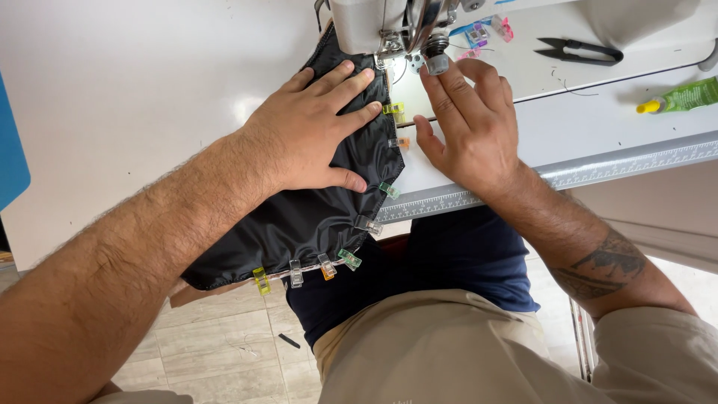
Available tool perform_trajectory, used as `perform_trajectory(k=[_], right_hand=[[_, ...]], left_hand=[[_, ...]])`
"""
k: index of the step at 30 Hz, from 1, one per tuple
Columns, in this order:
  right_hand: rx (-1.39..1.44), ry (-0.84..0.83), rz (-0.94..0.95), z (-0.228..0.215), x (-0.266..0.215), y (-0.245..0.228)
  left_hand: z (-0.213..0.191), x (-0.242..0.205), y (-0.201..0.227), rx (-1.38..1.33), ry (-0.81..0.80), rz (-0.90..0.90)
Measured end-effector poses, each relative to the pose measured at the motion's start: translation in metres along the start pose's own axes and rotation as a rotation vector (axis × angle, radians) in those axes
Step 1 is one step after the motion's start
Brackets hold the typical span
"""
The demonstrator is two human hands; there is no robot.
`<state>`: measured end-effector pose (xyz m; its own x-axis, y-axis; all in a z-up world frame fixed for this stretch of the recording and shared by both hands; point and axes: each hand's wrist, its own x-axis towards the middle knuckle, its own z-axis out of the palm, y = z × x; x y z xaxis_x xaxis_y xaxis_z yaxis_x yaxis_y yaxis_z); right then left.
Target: Assembling leather and fabric components by pinning, sewing with an industrial machine, and trimming excess material with scissors.
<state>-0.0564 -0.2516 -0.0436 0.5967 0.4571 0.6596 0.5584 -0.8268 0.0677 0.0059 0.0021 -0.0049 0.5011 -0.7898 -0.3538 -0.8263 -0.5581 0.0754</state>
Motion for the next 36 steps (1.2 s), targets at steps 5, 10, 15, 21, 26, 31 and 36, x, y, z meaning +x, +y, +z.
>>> perform_trajectory(k=[5, 10, 15, 21, 26, 31, 36], right_hand=[[-0.025, -0.012, 0.003, 0.000, -0.003, 0.000], [-0.011, -0.014, 0.010, 0.001, -0.004, 0.000], [-0.005, -0.011, 0.008, 0.000, -0.003, 0.000], [0.002, -0.022, -0.005, 0.000, -0.003, 0.001], [-0.001, -0.024, -0.007, 0.000, -0.002, 0.001], [0.068, 0.011, -0.019, 0.001, -0.003, 0.003], [0.194, -0.110, -0.186, 0.001, 0.008, 0.000]], left_hand=[[-0.003, 0.001, 0.001, -0.015, -0.021, -0.014], [0.001, 0.000, 0.001, 0.007, -0.004, 0.006], [0.005, -0.001, 0.002, 0.036, 0.030, 0.018], [0.004, -0.002, 0.004, 0.022, 0.020, 0.015], [0.006, -0.003, 0.004, 0.028, 0.032, 0.014], [0.005, -0.005, 0.007, 0.027, 0.035, 0.019], [0.005, -0.002, 0.005, 0.022, 0.046, 0.016]])
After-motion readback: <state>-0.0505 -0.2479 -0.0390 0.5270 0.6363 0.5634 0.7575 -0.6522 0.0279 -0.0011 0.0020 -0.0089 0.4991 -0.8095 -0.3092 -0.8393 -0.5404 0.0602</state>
